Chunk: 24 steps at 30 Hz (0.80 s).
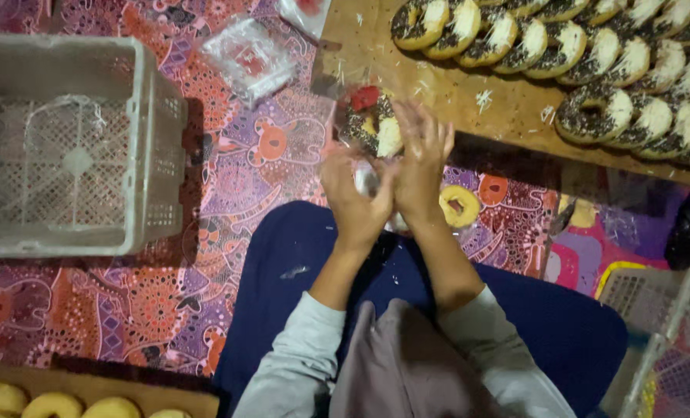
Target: The person sits on the floor and repeatedly picks up donuts from a wooden board, places them into clear plastic bags, and sets the packaged donuts into a white basket. The person handles both plain and chocolate-topped donuts.
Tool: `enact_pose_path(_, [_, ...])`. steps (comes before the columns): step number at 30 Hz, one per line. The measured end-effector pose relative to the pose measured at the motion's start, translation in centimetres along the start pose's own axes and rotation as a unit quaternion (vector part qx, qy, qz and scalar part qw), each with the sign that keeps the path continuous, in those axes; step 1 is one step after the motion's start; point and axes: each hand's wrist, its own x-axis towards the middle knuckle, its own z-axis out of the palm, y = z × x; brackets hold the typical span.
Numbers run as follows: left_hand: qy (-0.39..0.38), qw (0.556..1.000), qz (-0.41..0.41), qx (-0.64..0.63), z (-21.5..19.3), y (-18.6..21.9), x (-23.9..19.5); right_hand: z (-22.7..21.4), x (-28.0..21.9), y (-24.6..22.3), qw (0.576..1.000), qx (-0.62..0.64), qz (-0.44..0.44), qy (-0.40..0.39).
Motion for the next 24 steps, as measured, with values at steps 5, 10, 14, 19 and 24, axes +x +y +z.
enact_pose_path(5, [-0.171, 0.977, 0.124, 0.014, -3.1, 2.0, -0.6, -1.2, -1.4, -0.2, 1.0, -0.005, 0.012, -0.002])
enact_pose_path(10, [-0.119, 0.957, 0.26, 0.053, -7.7, 2.2, -1.8, -1.9, -4.0, -0.4, 0.944, 0.259, 0.076, -0.188])
enact_pose_path(14, [-0.048, 0.981, 0.189, 0.019, -11.8, 0.7, -3.5, -2.2, -6.1, -2.6, 0.819, 0.435, 0.117, -0.357])
enact_pose_path(19, [0.03, 0.966, -0.213, -0.141, -16.3, -1.3, -8.4, -3.8, -10.0, -7.5, 0.942, 0.173, -0.032, -0.284])
enact_pose_path(24, [0.071, 0.932, -0.264, -0.238, -16.7, -3.9, -8.7, -3.3, -9.5, -10.7, 0.92, 0.226, -0.107, -0.302])
